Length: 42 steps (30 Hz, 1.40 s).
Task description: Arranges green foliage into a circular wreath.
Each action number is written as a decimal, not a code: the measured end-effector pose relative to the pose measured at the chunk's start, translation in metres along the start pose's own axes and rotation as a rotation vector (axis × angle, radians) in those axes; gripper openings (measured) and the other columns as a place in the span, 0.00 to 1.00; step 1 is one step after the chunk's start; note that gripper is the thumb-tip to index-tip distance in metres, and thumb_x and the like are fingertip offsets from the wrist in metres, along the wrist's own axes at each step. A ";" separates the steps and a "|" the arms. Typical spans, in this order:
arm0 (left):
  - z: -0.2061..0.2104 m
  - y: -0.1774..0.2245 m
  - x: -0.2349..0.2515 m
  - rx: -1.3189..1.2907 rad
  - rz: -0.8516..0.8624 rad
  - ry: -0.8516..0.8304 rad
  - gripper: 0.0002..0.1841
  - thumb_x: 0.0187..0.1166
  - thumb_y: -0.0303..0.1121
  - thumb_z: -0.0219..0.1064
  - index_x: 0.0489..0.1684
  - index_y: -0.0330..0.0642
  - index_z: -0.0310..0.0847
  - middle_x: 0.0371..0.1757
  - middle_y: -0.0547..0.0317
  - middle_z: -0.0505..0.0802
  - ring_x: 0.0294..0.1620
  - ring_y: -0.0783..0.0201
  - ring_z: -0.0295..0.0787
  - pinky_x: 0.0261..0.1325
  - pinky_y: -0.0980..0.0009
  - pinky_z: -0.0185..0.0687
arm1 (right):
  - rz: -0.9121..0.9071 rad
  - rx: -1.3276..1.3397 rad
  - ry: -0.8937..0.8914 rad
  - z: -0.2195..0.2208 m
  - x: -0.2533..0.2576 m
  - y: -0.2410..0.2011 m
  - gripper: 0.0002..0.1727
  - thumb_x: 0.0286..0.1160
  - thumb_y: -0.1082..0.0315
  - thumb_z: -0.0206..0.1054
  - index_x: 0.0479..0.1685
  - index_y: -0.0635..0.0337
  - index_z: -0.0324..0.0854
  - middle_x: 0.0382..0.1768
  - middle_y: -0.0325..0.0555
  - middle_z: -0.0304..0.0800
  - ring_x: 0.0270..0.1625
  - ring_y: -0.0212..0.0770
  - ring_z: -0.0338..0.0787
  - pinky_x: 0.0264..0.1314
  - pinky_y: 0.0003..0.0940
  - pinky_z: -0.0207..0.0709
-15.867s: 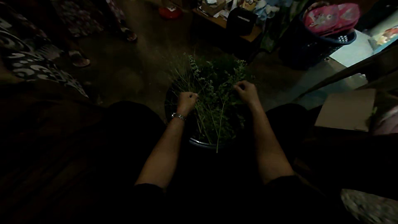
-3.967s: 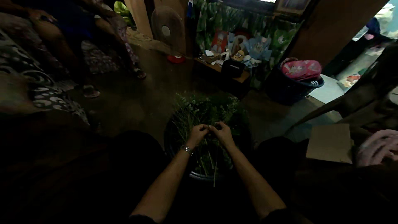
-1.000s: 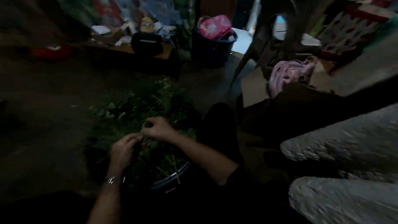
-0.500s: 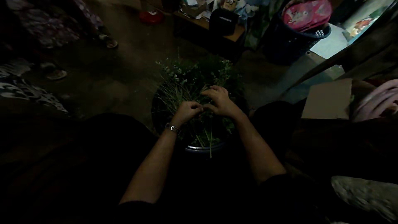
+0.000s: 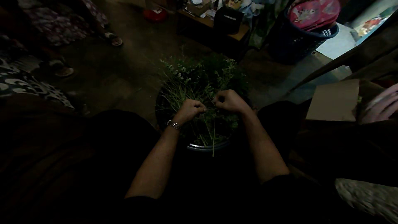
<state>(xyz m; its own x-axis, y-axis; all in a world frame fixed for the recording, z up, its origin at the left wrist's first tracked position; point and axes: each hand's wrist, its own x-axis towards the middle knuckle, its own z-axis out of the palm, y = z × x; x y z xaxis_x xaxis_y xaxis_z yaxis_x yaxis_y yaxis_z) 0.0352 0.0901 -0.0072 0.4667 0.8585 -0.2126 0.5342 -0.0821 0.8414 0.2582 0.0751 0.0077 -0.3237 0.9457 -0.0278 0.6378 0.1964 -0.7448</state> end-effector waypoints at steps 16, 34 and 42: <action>-0.004 -0.008 0.003 -0.336 -0.069 0.068 0.05 0.82 0.24 0.66 0.40 0.33 0.88 0.31 0.61 0.89 0.25 0.73 0.81 0.35 0.76 0.82 | -0.017 0.120 -0.007 0.015 0.003 -0.006 0.07 0.76 0.73 0.69 0.48 0.66 0.87 0.38 0.50 0.89 0.32 0.39 0.86 0.38 0.39 0.83; -0.016 -0.042 0.024 0.054 -0.288 0.379 0.22 0.91 0.39 0.59 0.71 0.28 0.78 0.67 0.30 0.85 0.70 0.37 0.81 0.74 0.41 0.72 | 0.491 -0.245 0.176 0.023 0.024 0.041 0.23 0.89 0.55 0.62 0.67 0.66 0.84 0.72 0.69 0.80 0.75 0.69 0.79 0.75 0.67 0.72; 0.003 -0.041 0.025 0.154 -0.167 0.165 0.20 0.90 0.37 0.61 0.71 0.31 0.80 0.72 0.34 0.83 0.75 0.40 0.79 0.79 0.45 0.70 | 0.785 -0.185 -0.251 0.102 0.030 0.055 0.30 0.83 0.56 0.65 0.78 0.67 0.73 0.77 0.64 0.78 0.79 0.60 0.79 0.79 0.60 0.70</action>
<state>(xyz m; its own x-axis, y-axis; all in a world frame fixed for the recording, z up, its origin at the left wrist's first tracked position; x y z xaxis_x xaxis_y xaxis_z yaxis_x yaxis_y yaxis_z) 0.0273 0.1134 -0.0492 0.2489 0.9364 -0.2473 0.7009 0.0021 0.7132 0.2126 0.0875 -0.1024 0.1300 0.7440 -0.6554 0.8398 -0.4340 -0.3262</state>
